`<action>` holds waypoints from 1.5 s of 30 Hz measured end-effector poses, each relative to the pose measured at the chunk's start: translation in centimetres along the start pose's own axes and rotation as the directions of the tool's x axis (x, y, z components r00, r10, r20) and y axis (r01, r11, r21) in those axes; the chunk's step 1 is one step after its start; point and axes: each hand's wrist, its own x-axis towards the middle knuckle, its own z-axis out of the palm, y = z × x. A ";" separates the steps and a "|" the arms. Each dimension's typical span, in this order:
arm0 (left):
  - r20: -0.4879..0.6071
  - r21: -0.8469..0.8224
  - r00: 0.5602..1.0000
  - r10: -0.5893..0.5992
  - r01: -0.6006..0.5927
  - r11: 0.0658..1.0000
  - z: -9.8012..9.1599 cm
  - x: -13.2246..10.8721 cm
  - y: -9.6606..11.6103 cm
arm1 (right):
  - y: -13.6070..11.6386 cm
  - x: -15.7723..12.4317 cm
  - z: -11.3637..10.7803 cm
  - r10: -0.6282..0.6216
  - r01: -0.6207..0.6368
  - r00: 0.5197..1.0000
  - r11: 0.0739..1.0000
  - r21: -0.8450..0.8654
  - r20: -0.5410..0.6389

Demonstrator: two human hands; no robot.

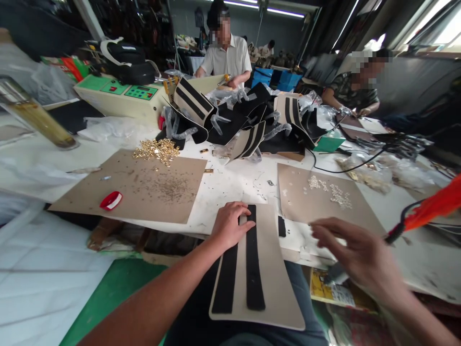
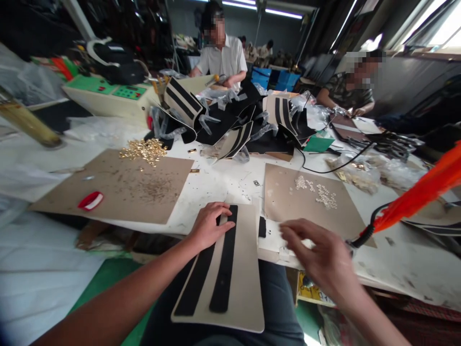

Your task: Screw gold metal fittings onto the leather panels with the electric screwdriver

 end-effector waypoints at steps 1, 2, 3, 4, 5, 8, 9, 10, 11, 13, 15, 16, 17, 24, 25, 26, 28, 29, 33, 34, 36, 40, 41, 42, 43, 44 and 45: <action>-0.001 0.001 1.000 0.005 -0.005 1.000 0.0 0.0 0.0 | -1.4 0.7 1.5 0.008 -0.020 0.987 0.997 0.073 0.159; -0.003 0.001 1.000 0.009 -0.009 1.000 0.0 -0.1 0.0 | -2.5 1.7 3.1 0.003 -0.038 0.964 0.992 0.123 0.267; -0.005 0.001 1.000 0.012 -0.012 1.000 0.0 -0.1 -0.1 | -3.4 2.8 4.8 -0.009 -0.038 0.941 0.990 0.133 0.338; -0.007 0.001 1.000 0.013 -0.013 1.000 0.0 -0.1 -0.2 | -4.0 3.8 6.3 -0.018 -0.034 0.918 0.992 0.124 0.396; -0.009 0.001 1.000 0.014 -0.014 1.000 0.0 -0.2 -0.3 | -4.2 4.7 7.7 -0.022 -0.019 0.908 0.995 0.095 0.418; -0.012 0.001 1.000 0.012 -0.012 1.000 0.0 -0.3 -0.5 | -3.9 6.3 10.3 -0.008 0.011 0.891 1.000 -0.003 0.454; -0.010 0.001 1.000 0.010 -0.010 1.000 0.0 -0.3 -0.5 | -3.7 6.4 10.7 -0.003 0.017 0.890 1.000 -0.026 0.455; -0.008 0.001 1.000 0.008 -0.008 1.000 0.0 -0.4 -0.4 | -3.5 6.5 10.9 -0.001 0.023 0.888 0.999 -0.044 0.459; -0.007 0.001 1.000 0.004 -0.004 1.000 -0.1 -0.4 -0.4 | -3.4 6.4 10.9 -0.002 0.031 0.885 0.998 -0.054 0.465; 0.000 -0.003 1.000 -0.004 0.004 1.000 -0.2 -0.4 -0.3 | -3.5 6.4 10.9 -0.003 0.038 0.879 0.997 -0.063 0.476; 0.004 -0.005 1.000 -0.006 0.007 1.000 -0.3 -0.4 -0.2 | -3.6 6.5 11.0 0.015 0.021 0.877 0.997 -0.069 0.480; 0.004 -0.005 1.000 -0.004 0.004 1.000 -0.3 -0.4 -0.3 | -3.7 6.6 11.0 0.033 0.003 0.878 0.997 -0.074 0.477; 0.003 -0.003 1.000 0.001 -0.001 1.000 -0.2 -0.4 -0.3 | -3.7 6.8 11.1 0.056 -0.020 0.878 0.997 -0.080 0.475; -0.007 0.008 1.000 0.022 -0.022 1.000 0.2 -0.4 -0.8 | -3.4 7.7 11.4 0.150 -0.119 0.851 0.989 -0.092 0.503; -0.007 0.007 1.000 0.022 -0.022 1.000 0.2 -0.4 -0.8 | -3.4 7.7 11.4 0.151 -0.123 0.851 0.988 -0.088 0.503; -0.008 0.007 1.000 0.022 -0.022 1.000 0.2 -0.3 -0.8 | -3.4 7.7 11.4 0.152 -0.127 0.852 0.988 -0.085 0.502; -0.006 0.010 1.000 0.025 -0.025 1.000 0.1 -0.3 -0.7 | -3.4 7.7 11.5 0.152 -0.133 0.860 0.988 -0.073 0.488; -0.005 0.012 1.000 0.029 -0.028 1.000 0.1 -0.3 -0.7 | -3.4 7.7 11.5 0.151 -0.137 0.866 0.988 -0.064 0.477; -0.010 0.029 0.999 0.043 -0.043 0.999 0.1 -0.3 -0.8 | -3.6 6.6 11.6 0.130 -0.149 0.908 0.989 0.016 0.397; -0.014 0.033 0.999 0.047 -0.046 0.998 0.2 -0.2 -0.8 | -3.6 6.0 11.2 0.127 -0.162 0.925 0.984 0.070 0.357; -0.022 0.042 0.998 0.051 -0.050 0.998 0.2 -0.2 -0.8 | -3.7 3.9 10.0 0.138 -0.194 0.961 0.955 0.225 0.240; -0.026 0.058 0.997 0.070 -0.068 0.996 0.3 0.0 -0.9 | -2.7 -3.0 5.3 0.310 -0.243 0.942 0.894 0.377 -0.128; -0.028 0.059 0.997 0.076 -0.074 0.995 0.4 0.1 -0.9 | -2.1 -4.9 3.9 0.374 -0.275 0.894 0.893 0.357 -0.246; -0.030 0.058 0.996 0.081 -0.079 0.995 0.4 0.1 -1.0 | -1.4 -6.6 2.5 0.439 -0.324 0.823 0.884 0.336 -0.360; -0.030 0.053 0.996 0.083 -0.082 0.995 0.4 0.2 -1.0 | -0.6 -8.1 1.3 0.498 -0.385 0.738 0.865 0.321 -0.455; -0.028 0.047 0.996 0.085 -0.083 0.995 0.4 0.2 -1.0 | 0.2 -9.2 0.2 0.547 -0.449 0.654 0.836 0.314 -0.522; -0.025 0.041 0.996 0.086 -0.085 0.996 0.3 0.2 -1.0 | 1.2 -10.0 -0.6 0.585 -0.504 0.584 0.805 0.313 -0.563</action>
